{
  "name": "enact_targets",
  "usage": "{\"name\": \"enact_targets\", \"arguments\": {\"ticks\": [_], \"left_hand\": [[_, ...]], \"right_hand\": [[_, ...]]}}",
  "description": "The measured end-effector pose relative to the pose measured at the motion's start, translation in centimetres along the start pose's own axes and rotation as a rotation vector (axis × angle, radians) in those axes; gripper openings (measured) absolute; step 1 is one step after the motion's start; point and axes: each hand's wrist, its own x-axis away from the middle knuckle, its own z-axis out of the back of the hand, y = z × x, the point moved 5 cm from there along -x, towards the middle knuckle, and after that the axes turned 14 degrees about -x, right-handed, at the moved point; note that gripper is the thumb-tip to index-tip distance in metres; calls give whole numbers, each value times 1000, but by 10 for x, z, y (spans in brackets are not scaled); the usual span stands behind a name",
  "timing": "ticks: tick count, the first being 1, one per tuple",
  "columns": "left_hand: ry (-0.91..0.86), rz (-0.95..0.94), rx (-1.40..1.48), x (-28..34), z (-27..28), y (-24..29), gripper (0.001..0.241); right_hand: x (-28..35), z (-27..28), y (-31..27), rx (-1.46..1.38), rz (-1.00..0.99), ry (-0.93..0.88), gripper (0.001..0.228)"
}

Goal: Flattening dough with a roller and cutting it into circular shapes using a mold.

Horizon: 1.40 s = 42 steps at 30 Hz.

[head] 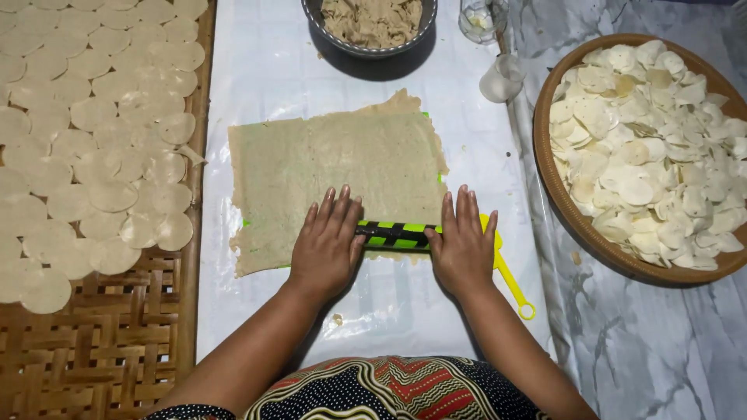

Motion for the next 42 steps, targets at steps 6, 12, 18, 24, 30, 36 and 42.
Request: {"name": "enact_targets", "arguments": {"ticks": [6,12,18,24,30,36,42], "left_hand": [[84,49,-5,-44,-3,-11,56],[-83,213,35,-115,-27,-38,64],[26,153,37,-61,-5,-18,60],[61,77,105,28,-1,9,57],[213,116,128,36,41,6,43],[234,9,18,10,5,-14,52],[215,54,66,-15,-11,-4,70]], "right_hand": [[-50,-7,18,77,-63,-75,68],[-113,6,16,1,-120,-7,70],[-59,9,-1,-5,-37,17,69],[30,-14,5,-13,144,69,70],[65,5,-10,-73,228,106,68],[28,18,7,1,163,-62,66],[-3,-8,3,-53,111,31,66]]}}
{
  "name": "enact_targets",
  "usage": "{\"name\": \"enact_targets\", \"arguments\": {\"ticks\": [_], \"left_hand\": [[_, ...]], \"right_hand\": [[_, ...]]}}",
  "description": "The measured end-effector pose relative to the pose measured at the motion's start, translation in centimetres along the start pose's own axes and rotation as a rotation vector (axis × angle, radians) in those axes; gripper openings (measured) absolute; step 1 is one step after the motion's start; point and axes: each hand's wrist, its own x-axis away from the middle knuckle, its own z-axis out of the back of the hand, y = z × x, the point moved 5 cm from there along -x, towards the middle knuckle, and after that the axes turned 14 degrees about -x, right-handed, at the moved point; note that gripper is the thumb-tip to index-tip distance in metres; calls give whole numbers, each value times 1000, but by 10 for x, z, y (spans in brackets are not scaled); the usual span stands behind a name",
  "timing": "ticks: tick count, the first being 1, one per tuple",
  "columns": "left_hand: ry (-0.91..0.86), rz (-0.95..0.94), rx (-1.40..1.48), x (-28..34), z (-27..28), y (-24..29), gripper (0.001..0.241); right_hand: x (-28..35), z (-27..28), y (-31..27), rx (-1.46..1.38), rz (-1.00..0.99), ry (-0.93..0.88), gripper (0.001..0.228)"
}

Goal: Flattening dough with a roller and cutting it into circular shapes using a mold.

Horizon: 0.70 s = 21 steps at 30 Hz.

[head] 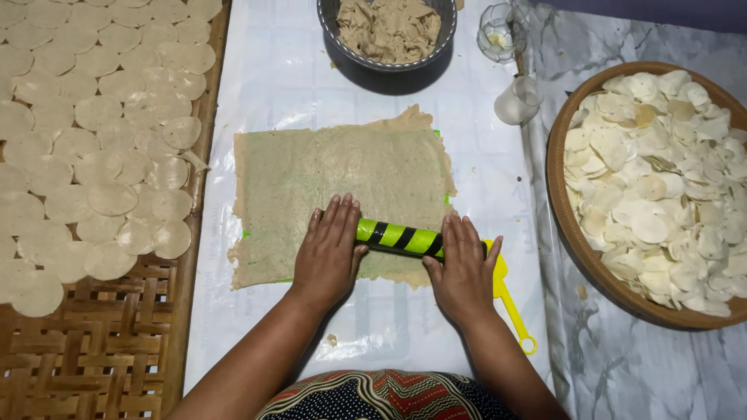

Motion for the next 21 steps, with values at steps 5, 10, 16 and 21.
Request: {"name": "enact_targets", "arguments": {"ticks": [5,10,16,21], "left_hand": [[-149,73,-1,-67,0,-9,64],[-232,131,-42,-150,-22,-32,67],[-291,182,-35,-121,-2,-23,70],[-229,39,42,-24,-1,1,62]], "right_hand": [[-69,6,14,102,-61,-14,69],[-156,23,20,34,-110,0,63],[-131,25,7,43,-100,-27,64],[-42,2,5,136,81,-33,63]]}}
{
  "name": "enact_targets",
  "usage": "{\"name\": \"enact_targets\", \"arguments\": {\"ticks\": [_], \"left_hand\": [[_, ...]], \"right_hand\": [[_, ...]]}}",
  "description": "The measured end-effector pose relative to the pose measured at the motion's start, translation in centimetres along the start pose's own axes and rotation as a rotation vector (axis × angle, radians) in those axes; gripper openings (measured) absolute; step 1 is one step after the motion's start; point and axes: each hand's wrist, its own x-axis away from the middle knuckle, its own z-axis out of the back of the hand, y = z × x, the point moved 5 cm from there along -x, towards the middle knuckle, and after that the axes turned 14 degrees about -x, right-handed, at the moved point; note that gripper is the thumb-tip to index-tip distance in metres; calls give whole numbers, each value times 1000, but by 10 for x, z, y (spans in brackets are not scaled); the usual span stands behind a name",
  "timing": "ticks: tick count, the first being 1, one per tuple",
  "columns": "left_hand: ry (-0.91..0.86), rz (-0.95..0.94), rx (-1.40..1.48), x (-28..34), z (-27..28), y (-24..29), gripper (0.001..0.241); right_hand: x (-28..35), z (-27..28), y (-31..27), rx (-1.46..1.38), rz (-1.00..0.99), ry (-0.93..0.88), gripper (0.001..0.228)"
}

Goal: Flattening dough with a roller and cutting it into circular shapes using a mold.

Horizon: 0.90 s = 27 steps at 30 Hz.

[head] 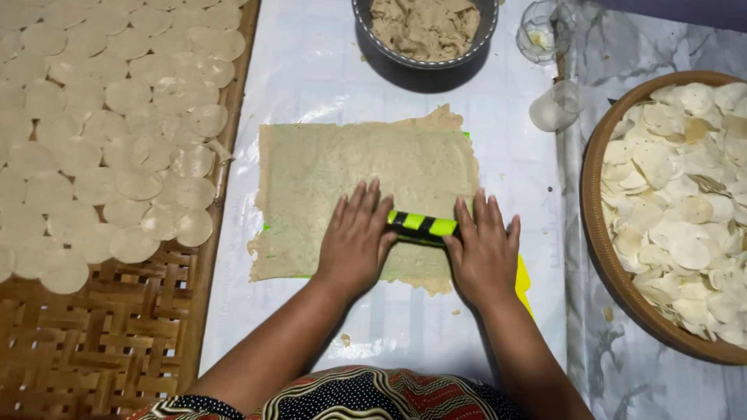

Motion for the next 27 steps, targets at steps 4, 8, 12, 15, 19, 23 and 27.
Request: {"name": "enact_targets", "arguments": {"ticks": [4,8,12,15,19,23,27], "left_hand": [[304,-28,-50,38,-12,3,56],[460,-32,-9,39,4,-6,42],[453,-25,-21,50,19,-18,47],[305,25,13,57,10,-33,48],[231,32,-39,39,11,-39,59],[170,116,-52,-20,17,-46,56],[-62,235,-123,-81,5,-64,65]], "right_hand": [[38,-8,-5,-44,54,32,67],[36,-2,-1,-76,95,47,68],[36,5,-23,-69,184,80,70],[38,-17,-41,-163,75,8,61],[13,-24,-51,-81,67,55,68],[-51,-18,-31,31,-57,-21,70],[-105,-3,-23,-74,-110,10,67]]}}
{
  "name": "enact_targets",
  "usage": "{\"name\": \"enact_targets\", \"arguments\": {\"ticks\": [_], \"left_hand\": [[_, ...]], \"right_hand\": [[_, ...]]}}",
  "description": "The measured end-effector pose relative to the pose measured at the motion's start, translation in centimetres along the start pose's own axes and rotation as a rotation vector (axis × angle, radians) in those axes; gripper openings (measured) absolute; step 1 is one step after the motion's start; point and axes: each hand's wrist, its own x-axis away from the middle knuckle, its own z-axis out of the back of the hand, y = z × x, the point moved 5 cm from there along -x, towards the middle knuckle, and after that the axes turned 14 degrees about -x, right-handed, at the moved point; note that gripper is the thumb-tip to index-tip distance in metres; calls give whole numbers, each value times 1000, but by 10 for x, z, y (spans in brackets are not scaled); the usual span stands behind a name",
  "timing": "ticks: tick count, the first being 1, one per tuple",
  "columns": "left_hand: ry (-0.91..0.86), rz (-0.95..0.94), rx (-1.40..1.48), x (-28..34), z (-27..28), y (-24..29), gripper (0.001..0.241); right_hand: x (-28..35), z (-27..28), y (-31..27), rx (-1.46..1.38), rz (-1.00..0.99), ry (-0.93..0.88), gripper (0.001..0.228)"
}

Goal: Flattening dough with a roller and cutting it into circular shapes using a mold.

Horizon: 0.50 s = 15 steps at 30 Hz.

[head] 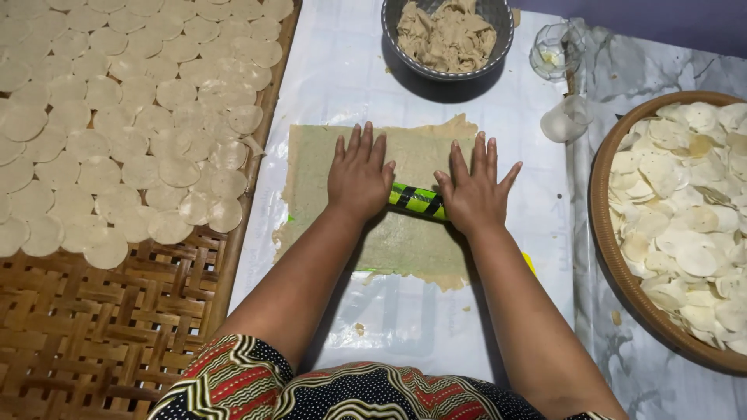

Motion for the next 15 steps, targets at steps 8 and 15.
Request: {"name": "enact_targets", "arguments": {"ticks": [8,15], "left_hand": [[221,-107,73,119,-12,4,55],[191,-93,257,162,10,-1,67]], "right_hand": [[101,-12,-18,47,157,-21,65],[138,-6,2,11,333,65,76]]}}
